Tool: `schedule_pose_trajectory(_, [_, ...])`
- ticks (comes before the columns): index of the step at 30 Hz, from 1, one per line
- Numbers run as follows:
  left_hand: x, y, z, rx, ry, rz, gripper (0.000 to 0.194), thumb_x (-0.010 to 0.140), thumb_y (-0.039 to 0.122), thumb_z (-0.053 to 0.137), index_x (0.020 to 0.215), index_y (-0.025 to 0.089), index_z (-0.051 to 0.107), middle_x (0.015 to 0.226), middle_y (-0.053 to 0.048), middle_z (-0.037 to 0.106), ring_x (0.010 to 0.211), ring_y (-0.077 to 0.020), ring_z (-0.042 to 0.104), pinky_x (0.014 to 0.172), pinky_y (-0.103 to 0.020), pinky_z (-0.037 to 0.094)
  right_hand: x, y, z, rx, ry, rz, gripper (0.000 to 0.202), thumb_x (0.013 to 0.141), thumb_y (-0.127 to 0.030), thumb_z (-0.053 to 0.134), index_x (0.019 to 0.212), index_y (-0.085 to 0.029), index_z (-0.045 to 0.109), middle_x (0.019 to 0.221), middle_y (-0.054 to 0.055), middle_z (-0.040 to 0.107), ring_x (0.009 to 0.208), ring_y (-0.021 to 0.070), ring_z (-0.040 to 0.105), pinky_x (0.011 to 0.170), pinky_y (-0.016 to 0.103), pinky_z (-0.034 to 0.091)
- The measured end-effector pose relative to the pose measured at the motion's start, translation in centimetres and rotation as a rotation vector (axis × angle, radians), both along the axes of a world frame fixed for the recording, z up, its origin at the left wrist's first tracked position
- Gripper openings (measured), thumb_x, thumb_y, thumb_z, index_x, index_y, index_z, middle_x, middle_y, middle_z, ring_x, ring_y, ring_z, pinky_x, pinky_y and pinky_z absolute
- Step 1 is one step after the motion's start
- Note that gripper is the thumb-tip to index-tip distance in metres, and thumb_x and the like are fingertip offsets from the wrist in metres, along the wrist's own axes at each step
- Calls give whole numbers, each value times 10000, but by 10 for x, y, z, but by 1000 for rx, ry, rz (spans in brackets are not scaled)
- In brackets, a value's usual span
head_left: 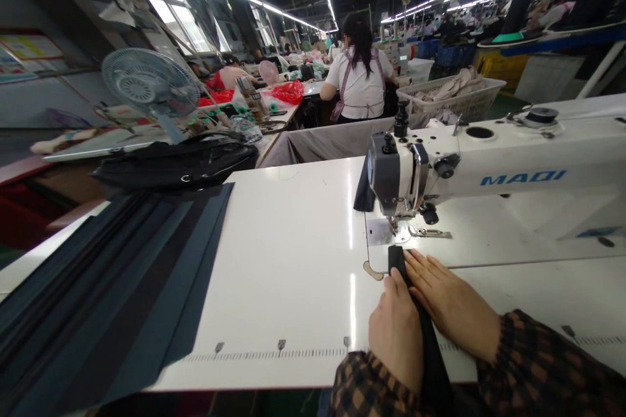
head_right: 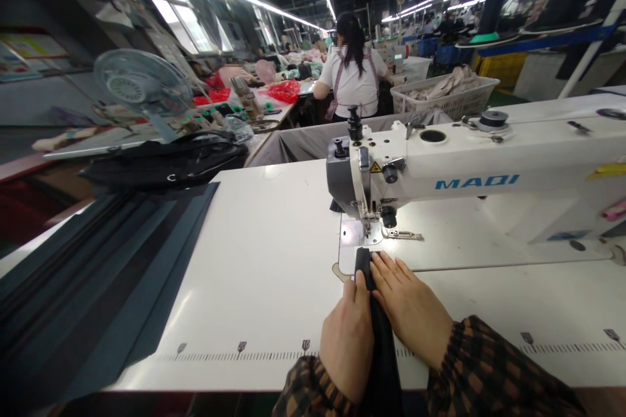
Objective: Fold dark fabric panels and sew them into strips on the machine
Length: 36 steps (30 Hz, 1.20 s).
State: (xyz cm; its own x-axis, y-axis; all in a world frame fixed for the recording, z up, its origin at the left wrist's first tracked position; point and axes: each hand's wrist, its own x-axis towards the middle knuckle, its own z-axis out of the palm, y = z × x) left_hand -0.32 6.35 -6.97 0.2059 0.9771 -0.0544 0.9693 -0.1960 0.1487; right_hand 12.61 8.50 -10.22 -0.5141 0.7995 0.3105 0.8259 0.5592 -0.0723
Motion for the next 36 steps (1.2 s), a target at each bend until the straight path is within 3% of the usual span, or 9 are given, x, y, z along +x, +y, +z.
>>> schedule_pose_trajectory(5, [4, 13, 7, -123, 15, -31, 478, 803, 31, 297, 1281, 31, 323, 1050, -151, 553, 764, -238, 623, 637, -349, 514, -1, 0, -3, 40, -54, -11, 423, 886, -227, 322, 1282, -89, 376, 1313, 120, 399, 1223, 215, 335, 987, 384, 366])
schedule_pose_trajectory(10, [-10, 23, 10, -104, -190, -94, 416, 833, 131, 328, 1239, 80, 407, 1042, -124, 570, 852, -232, 597, 743, -341, 482, -4, -5, -8, 79, -26, -27, 426, 884, -232, 333, 1271, -61, 385, 1303, 138, 406, 1217, 217, 345, 985, 379, 372])
schedule_pose_trajectory(17, [-17, 32, 7, -95, -418, -118, 347, 877, 198, 285, 1117, 140, 527, 908, -77, 617, 856, -176, 582, 774, -265, 449, -4, -5, -11, 89, -32, -23, 438, 883, -244, 338, 1273, -47, 376, 1309, 142, 397, 1221, 221, 338, 985, 381, 371])
schedule_pose_trajectory(25, [-11, 32, 10, -130, -212, -158, 386, 834, 181, 302, 1188, 106, 437, 993, -130, 578, 811, -243, 599, 703, -358, 481, -3, -9, -7, 82, -15, -16, 448, 875, -233, 347, 1286, -55, 359, 1306, 136, 403, 1222, 213, 337, 984, 372, 375])
schedule_pose_trajectory(32, [-3, 56, 13, -123, -169, -140, 388, 808, 159, 312, 1175, 98, 421, 973, -126, 578, 810, -260, 601, 706, -395, 480, 1, 19, -6, 94, 15, -8, 438, 877, -235, 344, 1286, -80, 366, 1301, 126, 414, 1224, 209, 335, 989, 388, 359])
schedule_pose_trajectory(36, [0, 67, 13, -140, -160, -133, 400, 798, 172, 335, 1187, 108, 402, 1008, -130, 566, 814, -260, 600, 712, -401, 479, 4, 32, -5, 102, -66, 7, 433, 881, -242, 338, 1286, -90, 365, 1303, 120, 414, 1223, 244, 331, 1005, 493, 287])
